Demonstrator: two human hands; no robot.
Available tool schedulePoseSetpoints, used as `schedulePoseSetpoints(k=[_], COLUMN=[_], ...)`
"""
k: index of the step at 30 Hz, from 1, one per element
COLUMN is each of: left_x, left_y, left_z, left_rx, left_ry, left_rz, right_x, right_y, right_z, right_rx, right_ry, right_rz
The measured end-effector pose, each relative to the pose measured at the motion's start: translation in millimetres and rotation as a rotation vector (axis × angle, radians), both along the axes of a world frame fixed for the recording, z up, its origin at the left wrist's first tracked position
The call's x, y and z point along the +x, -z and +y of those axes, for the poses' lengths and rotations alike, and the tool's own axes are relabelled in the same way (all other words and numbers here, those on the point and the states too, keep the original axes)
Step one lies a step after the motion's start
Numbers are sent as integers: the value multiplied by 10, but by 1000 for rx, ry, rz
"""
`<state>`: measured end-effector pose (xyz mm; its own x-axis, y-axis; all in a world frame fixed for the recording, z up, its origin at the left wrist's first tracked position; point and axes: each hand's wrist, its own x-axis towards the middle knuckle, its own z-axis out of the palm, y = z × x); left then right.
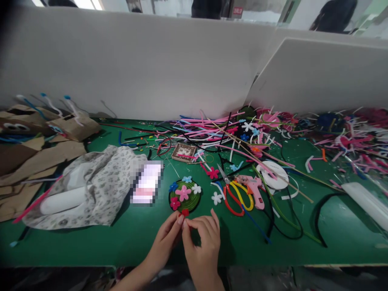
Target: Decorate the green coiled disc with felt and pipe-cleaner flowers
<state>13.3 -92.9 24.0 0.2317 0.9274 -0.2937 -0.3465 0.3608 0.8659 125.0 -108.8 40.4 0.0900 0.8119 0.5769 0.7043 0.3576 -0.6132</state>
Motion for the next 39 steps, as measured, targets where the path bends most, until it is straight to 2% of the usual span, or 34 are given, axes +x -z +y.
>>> schedulePoseSetpoints(k=[3, 7, 10, 12, 17, 21, 25, 29, 35, 39], left_x=[28, 31, 32, 32, -8, -44, -23, 14, -55, -125], left_y=[-10, 28, 82, 114, 144, 96, 49, 76, 45, 5], left_z=[-8, -23, -39, -46, -32, -2, 16, -4, 12, 52], left_rx=[-17, -25, -77, -90, -51, 14, 67, 59, 159, 203], left_ry=[-99, -254, -346, -362, -276, -208, -191, -167, -32, 41], left_rz=[-17, 38, 46, 56, 131, 143, 147, 99, 180, 255], right_x=[-49, -63, -67, -66, -39, -20, -23, -16, 59, 103], right_y=[-41, -94, -49, 8, 108, 123, 146, 177, 112, 71], right_z=[-24, -55, -81, -94, -100, -104, -107, -96, -73, -80], right_rx=[-68, -166, -189, -192, -177, -156, -104, -43, 43, 72], right_ry=[-23, -119, -176, -194, -157, -110, -30, -3, 18, -17], right_rz=[36, -33, -71, -78, -38, 1, 36, 21, -62, -116])
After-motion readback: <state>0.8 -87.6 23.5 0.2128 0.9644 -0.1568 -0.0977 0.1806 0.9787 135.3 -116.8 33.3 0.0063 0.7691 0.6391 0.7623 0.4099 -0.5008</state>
